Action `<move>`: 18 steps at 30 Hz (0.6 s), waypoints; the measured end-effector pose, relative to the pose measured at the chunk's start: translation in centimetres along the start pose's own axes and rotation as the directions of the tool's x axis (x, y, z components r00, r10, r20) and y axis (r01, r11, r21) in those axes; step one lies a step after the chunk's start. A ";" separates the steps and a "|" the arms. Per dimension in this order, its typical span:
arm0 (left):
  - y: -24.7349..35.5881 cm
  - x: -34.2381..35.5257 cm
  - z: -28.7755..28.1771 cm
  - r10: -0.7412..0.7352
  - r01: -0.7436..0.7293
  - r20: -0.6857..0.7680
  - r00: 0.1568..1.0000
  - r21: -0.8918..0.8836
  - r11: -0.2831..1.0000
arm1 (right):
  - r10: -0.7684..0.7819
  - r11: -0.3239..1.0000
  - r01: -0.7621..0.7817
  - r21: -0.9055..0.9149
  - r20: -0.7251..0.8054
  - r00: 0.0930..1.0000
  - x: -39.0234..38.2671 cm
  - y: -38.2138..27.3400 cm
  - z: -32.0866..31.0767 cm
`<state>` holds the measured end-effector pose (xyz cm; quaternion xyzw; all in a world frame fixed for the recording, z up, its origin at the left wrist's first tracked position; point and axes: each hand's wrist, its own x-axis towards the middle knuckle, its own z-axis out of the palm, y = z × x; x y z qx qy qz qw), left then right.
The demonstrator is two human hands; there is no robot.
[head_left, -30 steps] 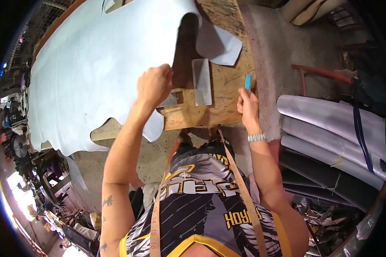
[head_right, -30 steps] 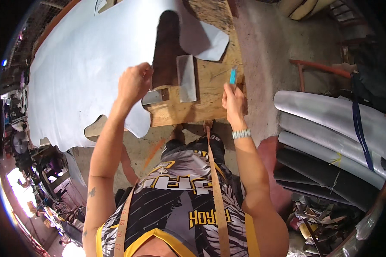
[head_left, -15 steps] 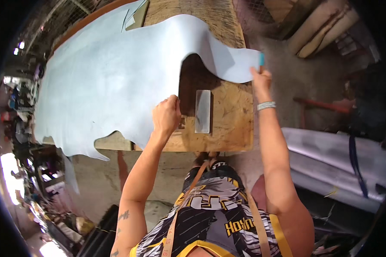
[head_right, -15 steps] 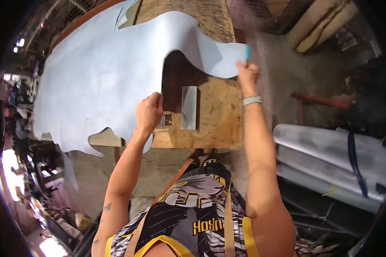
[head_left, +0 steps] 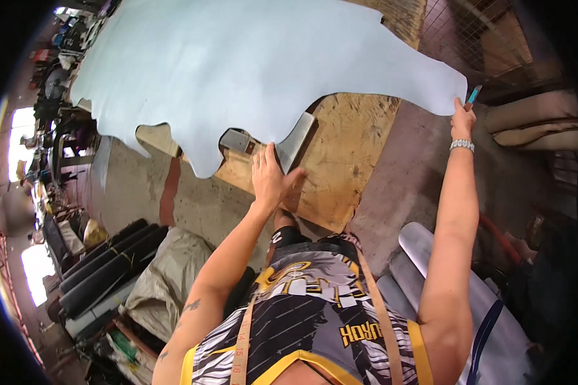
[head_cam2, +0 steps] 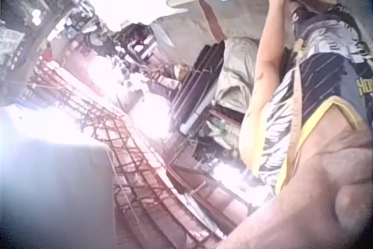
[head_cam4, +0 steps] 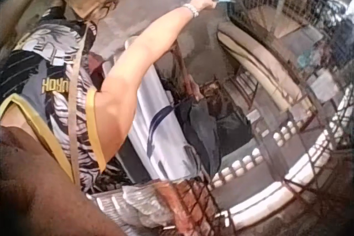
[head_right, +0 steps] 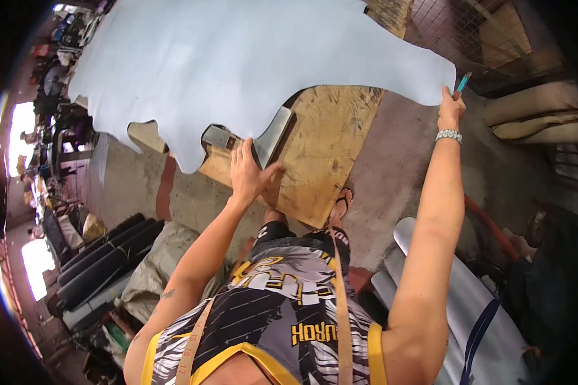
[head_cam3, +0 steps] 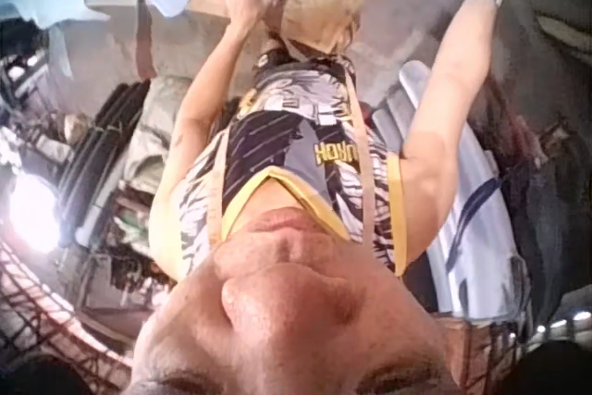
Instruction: The person lays a leather sheet onto a workbench, sharpens a blade against a sharpening stone, measures the leather sheet with a tape measure, and cuts the sheet using the blade.
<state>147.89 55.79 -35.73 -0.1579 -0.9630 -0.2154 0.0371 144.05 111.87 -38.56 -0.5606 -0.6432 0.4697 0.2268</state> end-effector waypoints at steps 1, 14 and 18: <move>0.0 0.0 0.6 -0.027 0.026 -0.042 0.999 -0.019 0.999 | -0.068 0.996 0.062 0.064 0.085 0.994 1.2 1.0 -0.2; 4.8 -3.7 2.9 -0.069 0.039 -0.124 0.990 -0.231 0.972 | -0.480 0.862 0.493 0.120 0.511 0.714 -10.1 0.0 -6.4; 7.2 -2.7 3.4 -0.097 0.073 -0.097 0.991 -0.227 0.971 | -0.824 0.120 0.989 0.086 0.565 0.051 -18.8 3.0 -5.4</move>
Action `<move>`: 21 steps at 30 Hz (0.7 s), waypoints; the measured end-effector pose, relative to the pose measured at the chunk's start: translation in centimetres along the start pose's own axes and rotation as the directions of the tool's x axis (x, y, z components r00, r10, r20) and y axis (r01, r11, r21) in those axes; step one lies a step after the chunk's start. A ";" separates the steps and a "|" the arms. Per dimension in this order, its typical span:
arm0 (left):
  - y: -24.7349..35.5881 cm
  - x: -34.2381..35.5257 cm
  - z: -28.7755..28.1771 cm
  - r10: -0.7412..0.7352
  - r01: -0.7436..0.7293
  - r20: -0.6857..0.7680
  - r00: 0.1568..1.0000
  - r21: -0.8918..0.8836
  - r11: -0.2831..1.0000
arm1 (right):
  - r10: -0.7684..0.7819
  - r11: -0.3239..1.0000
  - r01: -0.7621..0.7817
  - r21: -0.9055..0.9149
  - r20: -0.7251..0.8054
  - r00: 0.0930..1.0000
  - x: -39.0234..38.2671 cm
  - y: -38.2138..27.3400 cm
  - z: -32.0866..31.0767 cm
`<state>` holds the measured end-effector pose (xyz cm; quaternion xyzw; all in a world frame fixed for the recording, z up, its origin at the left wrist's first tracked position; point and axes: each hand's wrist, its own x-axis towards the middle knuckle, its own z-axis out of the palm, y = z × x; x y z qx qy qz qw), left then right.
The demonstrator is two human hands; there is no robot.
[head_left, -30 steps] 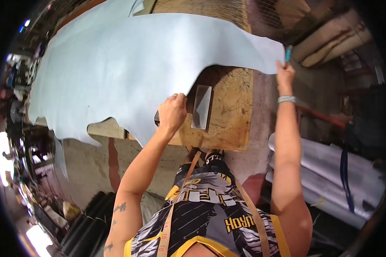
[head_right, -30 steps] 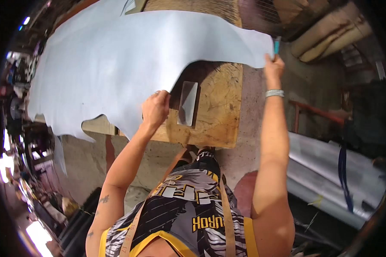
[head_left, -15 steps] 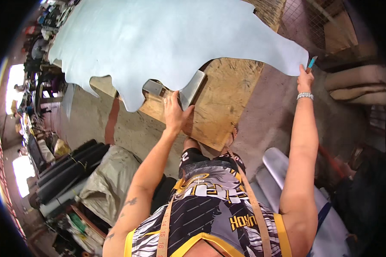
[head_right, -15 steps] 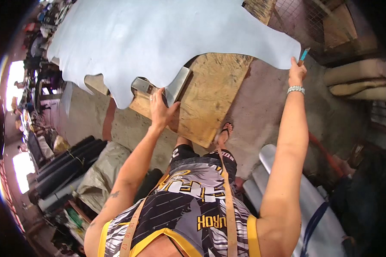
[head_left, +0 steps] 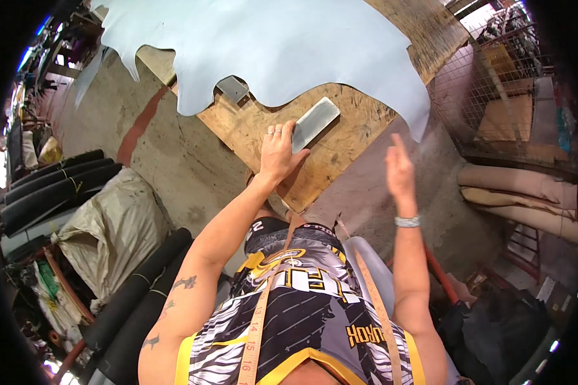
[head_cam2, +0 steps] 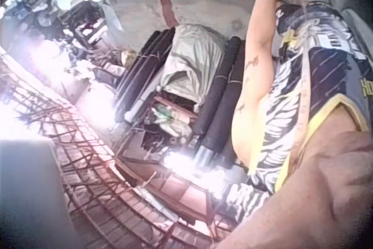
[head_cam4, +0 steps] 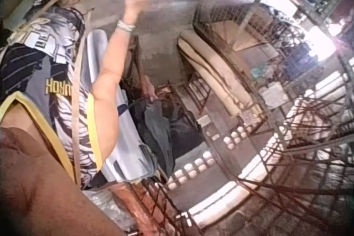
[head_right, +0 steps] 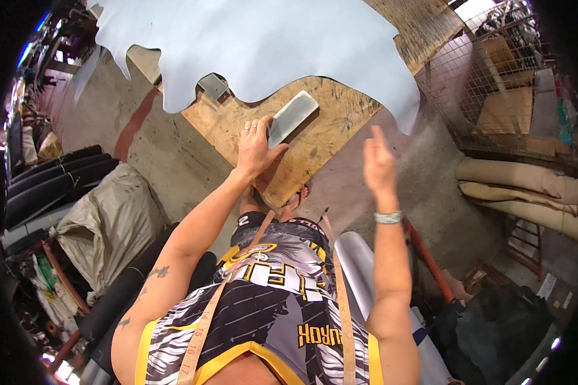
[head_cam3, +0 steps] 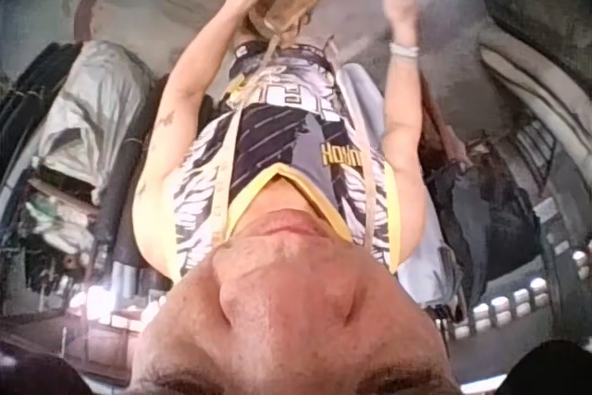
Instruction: The person lays a leather sheet onto a workbench, sharpens a blade against a sharpening stone, measures the leather sheet with a tape measure, and cuts the sheet using the blade.
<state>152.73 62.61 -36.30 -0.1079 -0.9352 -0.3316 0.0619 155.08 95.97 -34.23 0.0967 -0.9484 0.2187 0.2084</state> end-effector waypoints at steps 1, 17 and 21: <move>-0.2 -0.6 -0.3 -0.020 0.021 -0.034 0.999 0.047 0.999 | 0.043 0.991 -0.060 0.118 0.143 0.989 0.3 -2.8 1.0; -3.4 -8.3 -3.4 -0.070 0.067 0.034 0.997 0.064 0.996 | 0.162 0.986 -0.140 -0.088 0.346 0.924 4.9 -10.5 6.9; -3.5 -8.5 -2.9 -0.126 0.126 -0.013 0.992 0.067 0.990 | -0.082 0.996 0.054 0.072 0.480 0.874 0.8 -13.0 7.2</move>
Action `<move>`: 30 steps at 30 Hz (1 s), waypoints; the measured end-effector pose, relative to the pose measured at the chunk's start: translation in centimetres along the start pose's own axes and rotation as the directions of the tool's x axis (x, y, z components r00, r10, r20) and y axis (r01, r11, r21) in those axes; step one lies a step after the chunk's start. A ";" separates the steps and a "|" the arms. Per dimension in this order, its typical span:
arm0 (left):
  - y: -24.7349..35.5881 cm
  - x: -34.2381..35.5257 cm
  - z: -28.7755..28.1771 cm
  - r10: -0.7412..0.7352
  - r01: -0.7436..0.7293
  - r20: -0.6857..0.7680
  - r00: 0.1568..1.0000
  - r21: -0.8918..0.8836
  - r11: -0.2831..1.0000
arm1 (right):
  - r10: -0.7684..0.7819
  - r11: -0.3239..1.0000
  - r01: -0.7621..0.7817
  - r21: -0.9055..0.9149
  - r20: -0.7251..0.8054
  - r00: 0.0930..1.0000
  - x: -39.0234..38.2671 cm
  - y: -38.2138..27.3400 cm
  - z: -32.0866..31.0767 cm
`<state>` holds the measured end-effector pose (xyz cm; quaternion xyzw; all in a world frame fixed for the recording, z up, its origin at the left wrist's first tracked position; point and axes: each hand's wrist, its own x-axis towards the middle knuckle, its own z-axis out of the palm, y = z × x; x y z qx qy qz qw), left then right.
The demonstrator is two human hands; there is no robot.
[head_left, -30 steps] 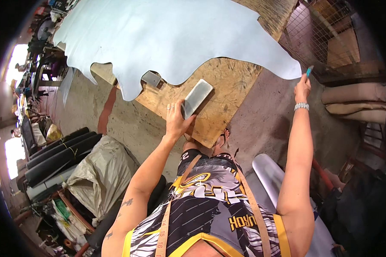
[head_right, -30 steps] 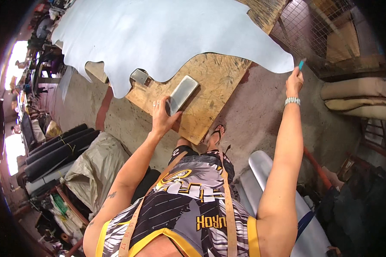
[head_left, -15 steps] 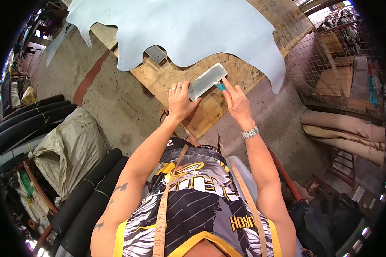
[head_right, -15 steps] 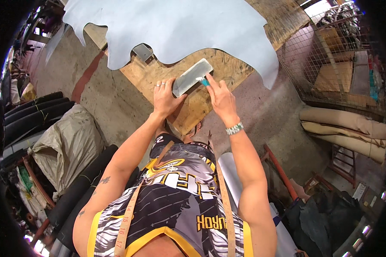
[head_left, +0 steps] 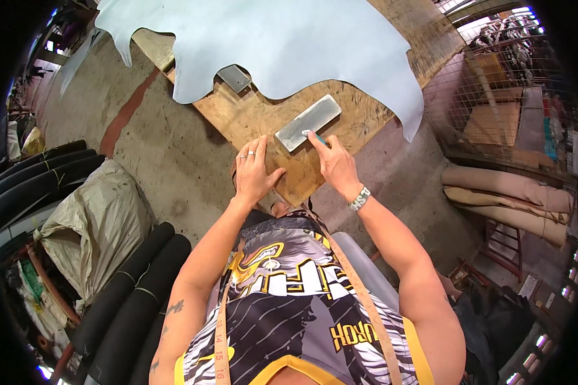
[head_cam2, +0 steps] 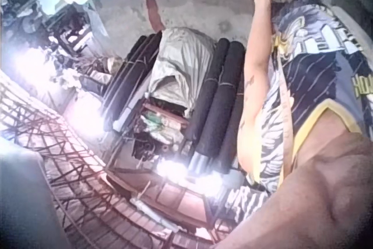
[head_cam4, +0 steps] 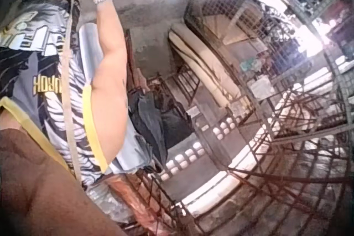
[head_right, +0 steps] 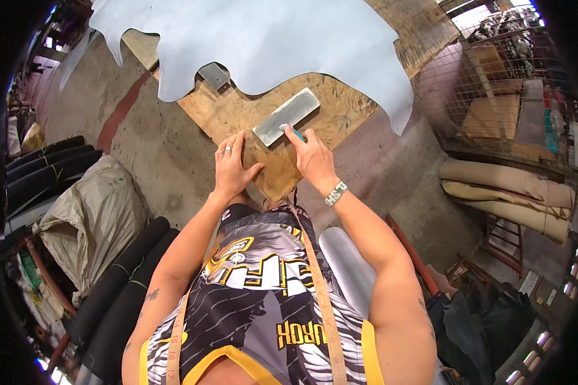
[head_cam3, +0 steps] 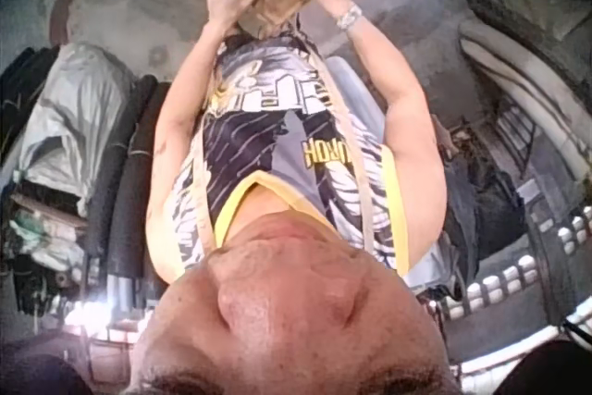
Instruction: The person lays a leather sheet onto a workbench, sharpens a blade against a sharpening stone, measures the leather sheet with a tape measure, and cuts the sheet using the blade.
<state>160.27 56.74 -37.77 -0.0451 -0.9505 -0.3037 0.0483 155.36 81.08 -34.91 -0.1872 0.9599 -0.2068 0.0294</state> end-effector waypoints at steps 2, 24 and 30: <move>0.4 0.7 0.2 -0.060 0.061 -0.022 0.998 0.021 0.998 | 0.069 0.996 -0.073 -0.055 -0.062 0.996 2.0 1.0 -1.1; -1.0 1.1 -1.3 -0.016 0.011 -0.077 0.997 -0.064 0.998 | 0.433 0.734 -0.504 0.456 0.258 0.864 6.9 3.8 -2.6; -5.7 -9.4 -2.7 -0.220 0.214 -0.097 0.971 -0.075 0.974 | 0.656 0.566 -0.601 0.565 0.134 0.743 6.4 4.5 -1.3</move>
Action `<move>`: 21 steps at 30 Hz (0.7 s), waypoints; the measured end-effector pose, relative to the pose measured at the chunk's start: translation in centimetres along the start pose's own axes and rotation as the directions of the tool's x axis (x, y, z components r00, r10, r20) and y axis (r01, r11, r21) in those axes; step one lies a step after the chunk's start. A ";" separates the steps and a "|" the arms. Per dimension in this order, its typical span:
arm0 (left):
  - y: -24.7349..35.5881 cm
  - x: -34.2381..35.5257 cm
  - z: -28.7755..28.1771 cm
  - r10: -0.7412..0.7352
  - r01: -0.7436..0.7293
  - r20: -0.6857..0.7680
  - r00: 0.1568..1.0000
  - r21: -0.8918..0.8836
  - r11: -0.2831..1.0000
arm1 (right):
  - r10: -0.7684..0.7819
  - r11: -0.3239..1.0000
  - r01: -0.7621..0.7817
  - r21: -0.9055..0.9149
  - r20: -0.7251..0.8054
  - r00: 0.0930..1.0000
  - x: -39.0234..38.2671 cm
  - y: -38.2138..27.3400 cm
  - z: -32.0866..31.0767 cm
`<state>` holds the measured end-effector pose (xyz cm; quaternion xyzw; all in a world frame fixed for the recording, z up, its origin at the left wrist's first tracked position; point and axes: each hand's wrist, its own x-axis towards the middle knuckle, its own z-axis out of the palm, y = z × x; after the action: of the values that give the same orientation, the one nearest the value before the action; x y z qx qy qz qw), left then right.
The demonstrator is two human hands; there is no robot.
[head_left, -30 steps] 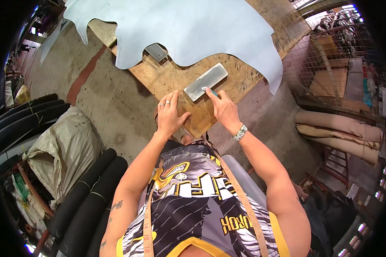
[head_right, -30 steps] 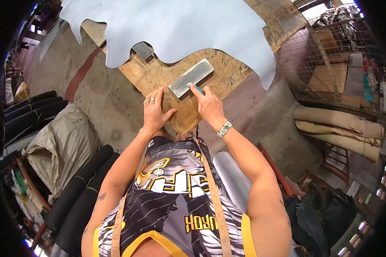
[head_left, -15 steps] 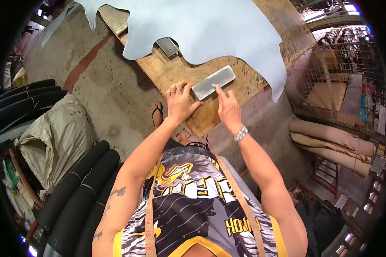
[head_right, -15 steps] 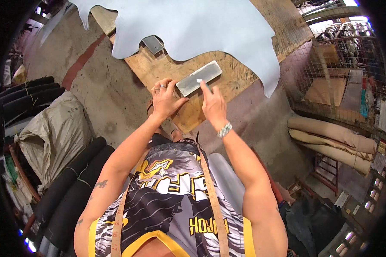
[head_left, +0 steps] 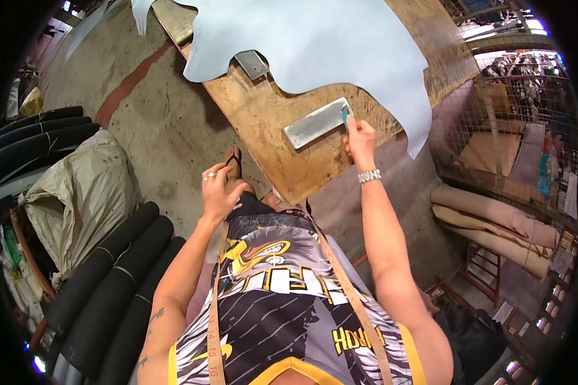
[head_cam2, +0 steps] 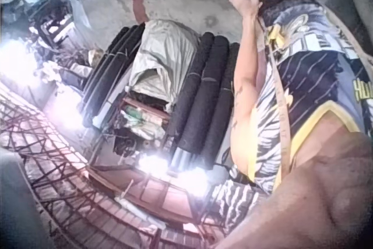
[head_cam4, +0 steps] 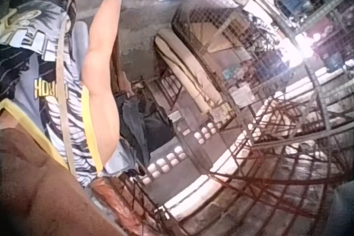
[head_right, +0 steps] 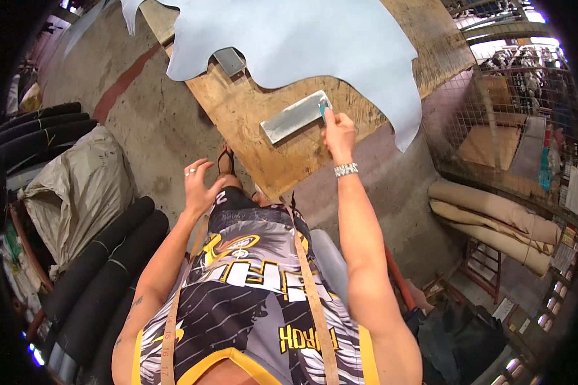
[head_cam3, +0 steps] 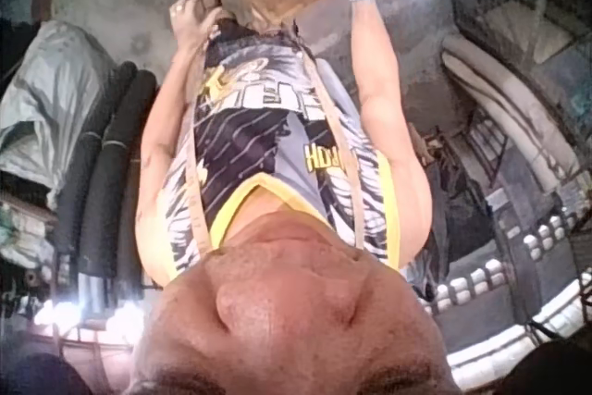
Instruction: The person lays a leather sheet onto a workbench, sharpens a blade against a sharpening stone, measures the leather sheet with a tape measure, and cuts the sheet using the blade.
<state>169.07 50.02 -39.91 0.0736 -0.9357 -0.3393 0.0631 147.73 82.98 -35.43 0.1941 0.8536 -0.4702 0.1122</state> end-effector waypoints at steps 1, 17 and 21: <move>-1.7 -2.4 -0.2 -0.047 0.047 0.022 0.999 0.010 0.999 | 0.008 1.000 -0.008 0.000 0.003 1.000 -1.4 1.0 0.6; 0.3 14.7 5.7 -0.662 0.552 -0.004 0.750 -0.548 0.628 | -0.509 0.810 0.501 -0.304 0.058 0.859 -2.3 1.0 2.6; 2.5 17.0 8.0 -0.796 0.630 -0.157 0.585 -0.530 0.567 | -0.556 0.775 0.586 -0.237 0.186 0.810 -1.9 2.1 2.0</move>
<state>150.81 53.86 -43.19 0.5019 -0.6929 -0.5056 0.1109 150.37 81.88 -37.35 -0.1173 0.9232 -0.3642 0.0353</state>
